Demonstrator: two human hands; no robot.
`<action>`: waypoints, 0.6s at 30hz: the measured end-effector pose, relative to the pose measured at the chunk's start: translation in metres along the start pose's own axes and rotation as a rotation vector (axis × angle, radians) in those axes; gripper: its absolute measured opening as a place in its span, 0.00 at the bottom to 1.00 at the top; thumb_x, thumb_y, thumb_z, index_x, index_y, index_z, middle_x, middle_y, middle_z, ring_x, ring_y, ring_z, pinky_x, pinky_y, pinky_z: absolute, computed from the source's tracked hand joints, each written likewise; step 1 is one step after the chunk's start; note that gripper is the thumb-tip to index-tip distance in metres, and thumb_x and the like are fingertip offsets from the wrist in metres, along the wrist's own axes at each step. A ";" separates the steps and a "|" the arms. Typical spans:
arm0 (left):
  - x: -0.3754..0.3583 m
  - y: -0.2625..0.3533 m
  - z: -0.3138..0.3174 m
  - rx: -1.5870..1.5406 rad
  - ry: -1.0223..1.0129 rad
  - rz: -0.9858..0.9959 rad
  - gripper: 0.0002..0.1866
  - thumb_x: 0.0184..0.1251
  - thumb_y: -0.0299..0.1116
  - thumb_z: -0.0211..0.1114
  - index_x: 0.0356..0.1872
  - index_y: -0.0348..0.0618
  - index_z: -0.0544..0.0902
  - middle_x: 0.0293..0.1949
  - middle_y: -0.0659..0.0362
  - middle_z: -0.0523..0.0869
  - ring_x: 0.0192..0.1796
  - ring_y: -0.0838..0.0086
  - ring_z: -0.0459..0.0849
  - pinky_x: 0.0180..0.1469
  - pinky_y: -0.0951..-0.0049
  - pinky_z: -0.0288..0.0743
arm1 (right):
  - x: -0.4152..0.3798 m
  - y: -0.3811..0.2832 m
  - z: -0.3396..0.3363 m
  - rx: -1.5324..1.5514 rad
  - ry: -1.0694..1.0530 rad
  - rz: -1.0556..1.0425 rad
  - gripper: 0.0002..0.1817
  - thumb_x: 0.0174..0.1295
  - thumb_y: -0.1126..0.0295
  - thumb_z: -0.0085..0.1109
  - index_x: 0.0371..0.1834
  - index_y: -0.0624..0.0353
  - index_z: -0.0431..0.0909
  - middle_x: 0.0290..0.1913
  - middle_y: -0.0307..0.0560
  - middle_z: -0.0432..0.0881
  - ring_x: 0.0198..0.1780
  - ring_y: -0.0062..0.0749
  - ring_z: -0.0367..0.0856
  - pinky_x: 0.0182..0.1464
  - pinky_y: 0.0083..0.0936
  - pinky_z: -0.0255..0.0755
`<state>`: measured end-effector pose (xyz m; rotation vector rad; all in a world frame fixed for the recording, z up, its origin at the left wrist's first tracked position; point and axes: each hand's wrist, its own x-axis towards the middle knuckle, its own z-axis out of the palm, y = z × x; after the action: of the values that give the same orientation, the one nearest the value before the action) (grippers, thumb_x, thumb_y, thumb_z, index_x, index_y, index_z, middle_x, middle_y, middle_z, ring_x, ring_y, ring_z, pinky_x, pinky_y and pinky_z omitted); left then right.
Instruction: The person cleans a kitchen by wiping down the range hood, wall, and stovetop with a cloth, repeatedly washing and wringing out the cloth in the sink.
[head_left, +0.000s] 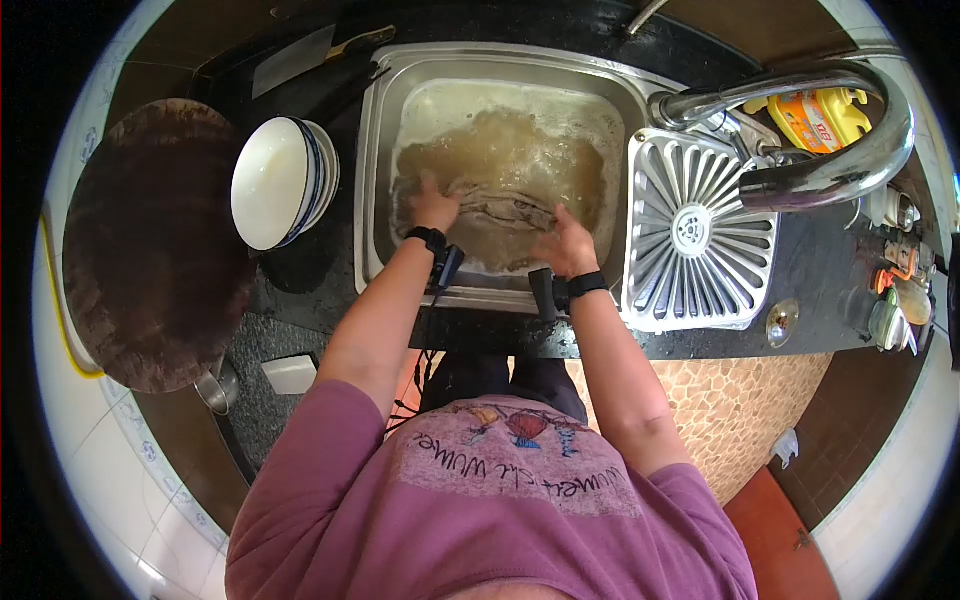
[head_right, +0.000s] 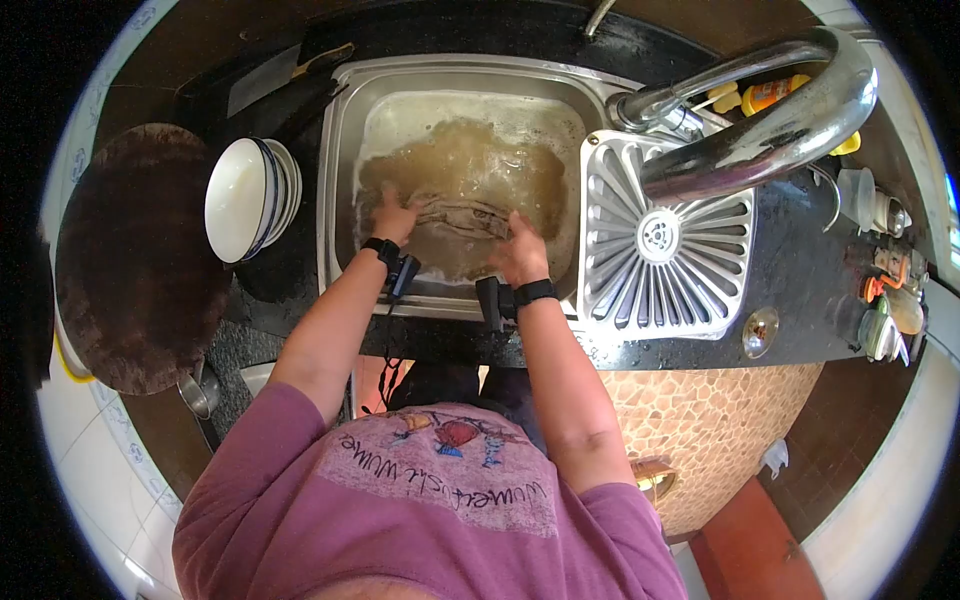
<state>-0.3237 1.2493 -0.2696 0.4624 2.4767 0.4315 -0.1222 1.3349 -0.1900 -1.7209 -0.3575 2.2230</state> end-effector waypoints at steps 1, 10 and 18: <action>-0.010 0.012 -0.005 0.001 -0.002 0.000 0.26 0.60 0.41 0.59 0.57 0.38 0.66 0.46 0.49 0.76 0.40 0.63 0.79 0.38 0.70 0.77 | -0.010 -0.003 0.007 0.001 0.001 0.001 0.34 0.62 0.54 0.49 0.67 0.57 0.48 0.66 0.51 0.52 0.65 0.58 0.49 0.58 0.55 0.56; -0.096 0.115 -0.049 -0.720 -0.880 0.419 0.18 0.64 0.41 0.55 0.47 0.37 0.73 0.34 0.64 0.78 0.34 0.79 0.75 0.33 0.77 0.71 | 0.027 0.004 0.001 0.274 -0.331 -0.010 0.23 0.63 0.46 0.39 0.46 0.53 0.71 0.34 0.45 0.78 0.33 0.38 0.78 0.25 0.37 0.72; -0.023 0.054 -0.003 0.253 -0.535 0.479 0.18 0.62 0.40 0.55 0.44 0.34 0.74 0.35 0.47 0.81 0.40 0.55 0.79 0.41 0.63 0.72 | 0.019 0.024 0.019 0.176 -0.033 -0.183 0.19 0.64 0.62 0.46 0.51 0.65 0.66 0.44 0.51 0.76 0.47 0.42 0.75 0.49 0.42 0.69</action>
<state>-0.2955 1.2875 -0.2349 1.1260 1.8922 0.1425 -0.1468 1.3200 -0.2109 -1.5004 -0.3038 2.0873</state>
